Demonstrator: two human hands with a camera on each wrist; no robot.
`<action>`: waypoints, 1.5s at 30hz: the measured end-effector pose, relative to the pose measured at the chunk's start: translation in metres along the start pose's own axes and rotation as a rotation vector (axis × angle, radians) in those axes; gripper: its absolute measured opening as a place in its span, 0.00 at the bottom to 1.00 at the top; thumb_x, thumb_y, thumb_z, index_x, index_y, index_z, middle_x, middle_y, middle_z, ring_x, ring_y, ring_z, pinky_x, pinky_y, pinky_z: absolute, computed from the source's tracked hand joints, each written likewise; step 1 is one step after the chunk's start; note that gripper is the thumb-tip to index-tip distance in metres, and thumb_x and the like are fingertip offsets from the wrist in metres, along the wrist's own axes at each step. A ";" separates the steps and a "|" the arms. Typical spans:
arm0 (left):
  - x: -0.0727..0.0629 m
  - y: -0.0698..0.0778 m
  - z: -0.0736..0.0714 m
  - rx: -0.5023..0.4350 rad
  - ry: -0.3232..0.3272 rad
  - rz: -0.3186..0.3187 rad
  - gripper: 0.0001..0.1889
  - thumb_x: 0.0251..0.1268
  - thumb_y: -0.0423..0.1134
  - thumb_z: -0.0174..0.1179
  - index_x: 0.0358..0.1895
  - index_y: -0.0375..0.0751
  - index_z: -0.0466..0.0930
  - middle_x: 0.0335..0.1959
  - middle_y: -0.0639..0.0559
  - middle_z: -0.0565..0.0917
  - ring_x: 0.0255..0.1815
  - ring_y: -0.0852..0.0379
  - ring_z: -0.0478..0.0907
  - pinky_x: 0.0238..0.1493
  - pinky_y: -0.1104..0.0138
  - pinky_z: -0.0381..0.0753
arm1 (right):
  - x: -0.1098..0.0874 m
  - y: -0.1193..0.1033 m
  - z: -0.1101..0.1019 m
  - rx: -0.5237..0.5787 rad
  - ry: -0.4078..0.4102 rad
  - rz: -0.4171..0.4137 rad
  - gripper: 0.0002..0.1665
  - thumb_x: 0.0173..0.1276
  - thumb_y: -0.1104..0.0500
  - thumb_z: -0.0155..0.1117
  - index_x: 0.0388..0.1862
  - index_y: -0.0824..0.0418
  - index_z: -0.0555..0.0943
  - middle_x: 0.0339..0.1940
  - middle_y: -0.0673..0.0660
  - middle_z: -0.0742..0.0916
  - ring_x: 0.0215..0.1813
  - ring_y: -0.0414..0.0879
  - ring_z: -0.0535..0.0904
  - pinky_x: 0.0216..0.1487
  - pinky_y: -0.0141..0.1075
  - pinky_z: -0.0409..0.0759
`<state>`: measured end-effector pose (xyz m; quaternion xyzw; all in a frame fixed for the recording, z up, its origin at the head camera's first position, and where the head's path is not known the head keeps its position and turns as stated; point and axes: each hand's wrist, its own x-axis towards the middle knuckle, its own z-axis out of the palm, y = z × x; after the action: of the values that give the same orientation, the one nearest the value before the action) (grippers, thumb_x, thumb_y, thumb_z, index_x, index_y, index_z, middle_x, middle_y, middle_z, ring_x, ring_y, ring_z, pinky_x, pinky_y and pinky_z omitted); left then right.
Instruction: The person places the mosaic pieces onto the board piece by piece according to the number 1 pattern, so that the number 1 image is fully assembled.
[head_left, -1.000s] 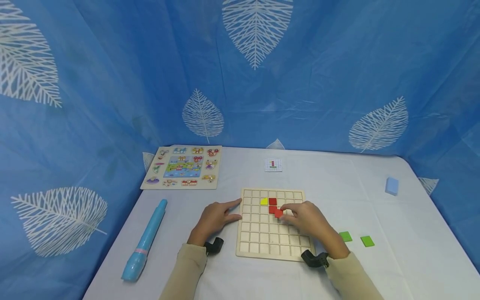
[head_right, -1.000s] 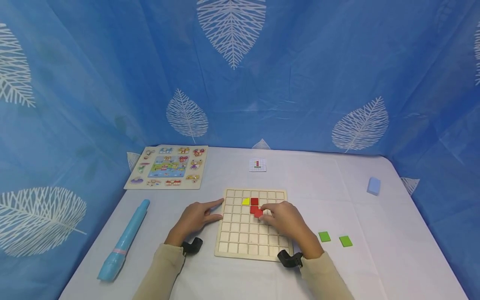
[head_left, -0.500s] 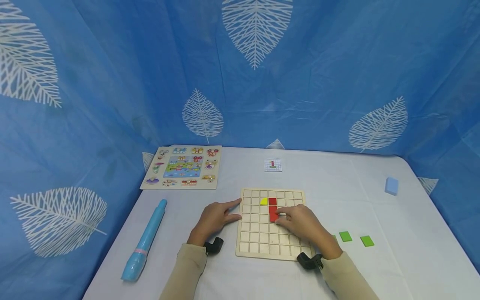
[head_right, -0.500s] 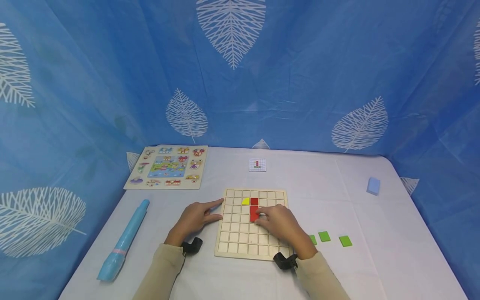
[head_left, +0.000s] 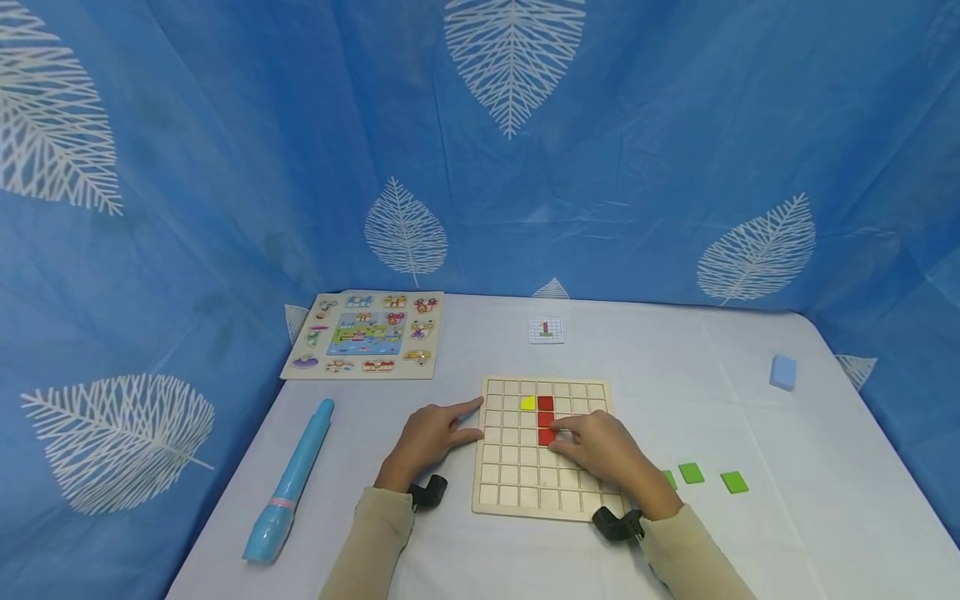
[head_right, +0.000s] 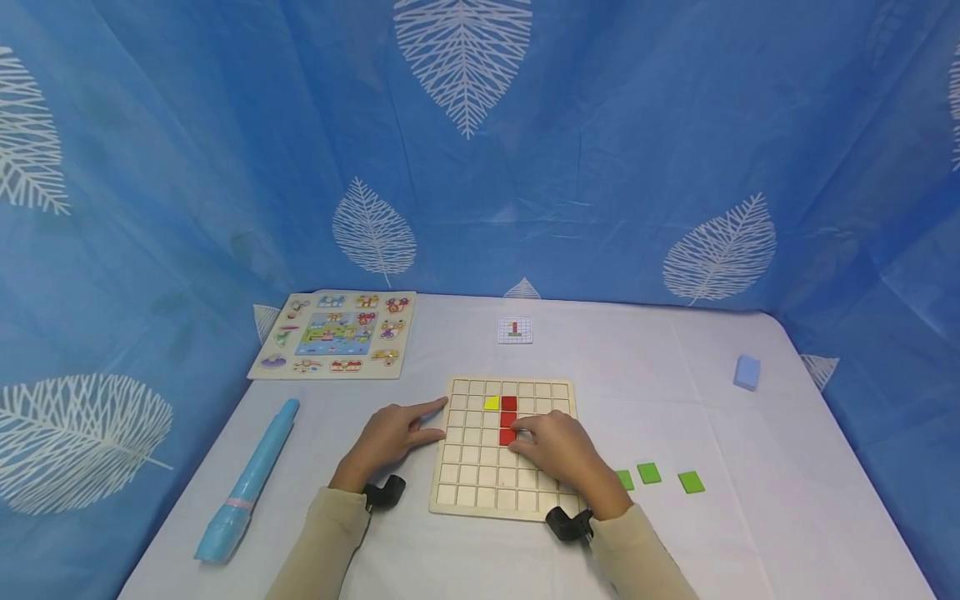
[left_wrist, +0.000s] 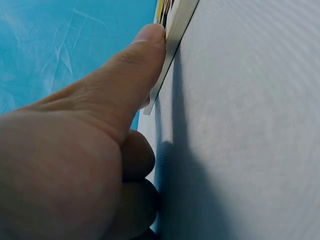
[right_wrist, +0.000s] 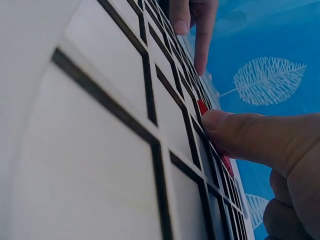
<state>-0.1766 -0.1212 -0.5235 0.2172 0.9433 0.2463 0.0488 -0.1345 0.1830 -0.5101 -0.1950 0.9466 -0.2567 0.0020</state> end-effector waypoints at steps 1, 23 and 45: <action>0.000 0.000 0.000 0.001 0.000 -0.001 0.33 0.62 0.61 0.67 0.71 0.58 0.77 0.15 0.62 0.68 0.17 0.65 0.58 0.23 0.69 0.61 | 0.000 0.000 0.000 -0.001 -0.001 0.001 0.17 0.65 0.50 0.76 0.51 0.54 0.90 0.10 0.39 0.64 0.18 0.33 0.54 0.25 0.32 0.59; 0.003 -0.001 0.001 0.006 -0.005 0.004 0.33 0.63 0.61 0.66 0.71 0.58 0.77 0.15 0.62 0.68 0.17 0.64 0.57 0.24 0.68 0.62 | -0.027 0.017 -0.050 -0.043 0.089 0.140 0.18 0.66 0.50 0.75 0.51 0.55 0.90 0.11 0.42 0.65 0.19 0.37 0.56 0.25 0.35 0.60; -0.001 -0.001 0.001 -0.006 0.000 -0.005 0.33 0.63 0.61 0.66 0.71 0.57 0.77 0.15 0.62 0.67 0.18 0.64 0.58 0.24 0.68 0.62 | -0.104 0.063 -0.059 -0.059 0.099 0.400 0.21 0.66 0.47 0.74 0.51 0.59 0.90 0.12 0.46 0.68 0.20 0.42 0.62 0.27 0.38 0.64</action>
<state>-0.1761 -0.1215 -0.5245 0.2146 0.9431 0.2490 0.0501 -0.0681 0.3003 -0.4995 0.0097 0.9725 -0.2328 0.0010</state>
